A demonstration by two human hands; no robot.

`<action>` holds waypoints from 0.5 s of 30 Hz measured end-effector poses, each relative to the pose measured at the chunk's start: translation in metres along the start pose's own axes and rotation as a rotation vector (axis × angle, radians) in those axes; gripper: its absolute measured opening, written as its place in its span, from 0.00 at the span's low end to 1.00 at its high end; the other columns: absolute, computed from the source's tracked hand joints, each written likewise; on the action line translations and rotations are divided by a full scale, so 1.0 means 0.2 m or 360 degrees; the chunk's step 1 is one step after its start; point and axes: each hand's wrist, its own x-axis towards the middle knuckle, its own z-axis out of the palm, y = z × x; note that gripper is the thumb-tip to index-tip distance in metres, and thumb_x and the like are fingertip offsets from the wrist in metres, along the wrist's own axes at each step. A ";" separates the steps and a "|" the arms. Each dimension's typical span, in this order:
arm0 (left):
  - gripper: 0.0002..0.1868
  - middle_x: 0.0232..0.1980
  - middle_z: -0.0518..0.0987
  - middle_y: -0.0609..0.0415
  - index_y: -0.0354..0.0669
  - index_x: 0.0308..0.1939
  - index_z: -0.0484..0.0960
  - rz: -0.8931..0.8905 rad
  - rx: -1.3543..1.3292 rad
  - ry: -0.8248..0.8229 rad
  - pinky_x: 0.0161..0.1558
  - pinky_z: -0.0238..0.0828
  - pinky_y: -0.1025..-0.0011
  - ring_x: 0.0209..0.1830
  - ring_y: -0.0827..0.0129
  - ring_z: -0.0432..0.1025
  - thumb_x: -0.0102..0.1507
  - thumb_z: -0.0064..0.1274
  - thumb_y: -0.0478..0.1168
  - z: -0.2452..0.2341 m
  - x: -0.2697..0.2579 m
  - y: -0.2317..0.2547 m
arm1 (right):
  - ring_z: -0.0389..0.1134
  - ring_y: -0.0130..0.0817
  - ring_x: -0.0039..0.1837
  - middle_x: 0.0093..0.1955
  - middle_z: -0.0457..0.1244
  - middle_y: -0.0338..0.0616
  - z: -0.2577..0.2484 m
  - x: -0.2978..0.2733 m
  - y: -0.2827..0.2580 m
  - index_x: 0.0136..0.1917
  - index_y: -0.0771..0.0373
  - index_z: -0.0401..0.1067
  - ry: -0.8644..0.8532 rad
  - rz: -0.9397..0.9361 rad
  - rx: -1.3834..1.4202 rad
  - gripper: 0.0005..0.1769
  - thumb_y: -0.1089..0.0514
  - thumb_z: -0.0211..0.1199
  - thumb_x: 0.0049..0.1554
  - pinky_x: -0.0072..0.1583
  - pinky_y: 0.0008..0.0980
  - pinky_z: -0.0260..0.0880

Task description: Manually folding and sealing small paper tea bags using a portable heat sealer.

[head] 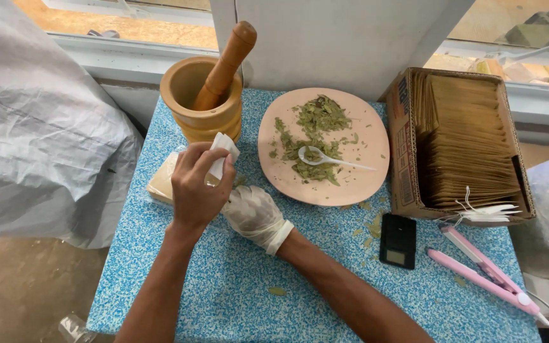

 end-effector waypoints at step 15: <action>0.02 0.41 0.84 0.47 0.39 0.43 0.90 0.0021 0.0071 0.0026 0.43 0.79 0.62 0.41 0.54 0.83 0.67 0.68 0.31 -0.01 0.00 -0.02 | 0.49 0.21 0.37 0.36 0.53 0.28 -0.05 0.04 0.01 0.31 0.52 0.58 0.0357 -0.0171 -0.0466 0.23 0.62 0.61 0.66 0.39 0.28 0.56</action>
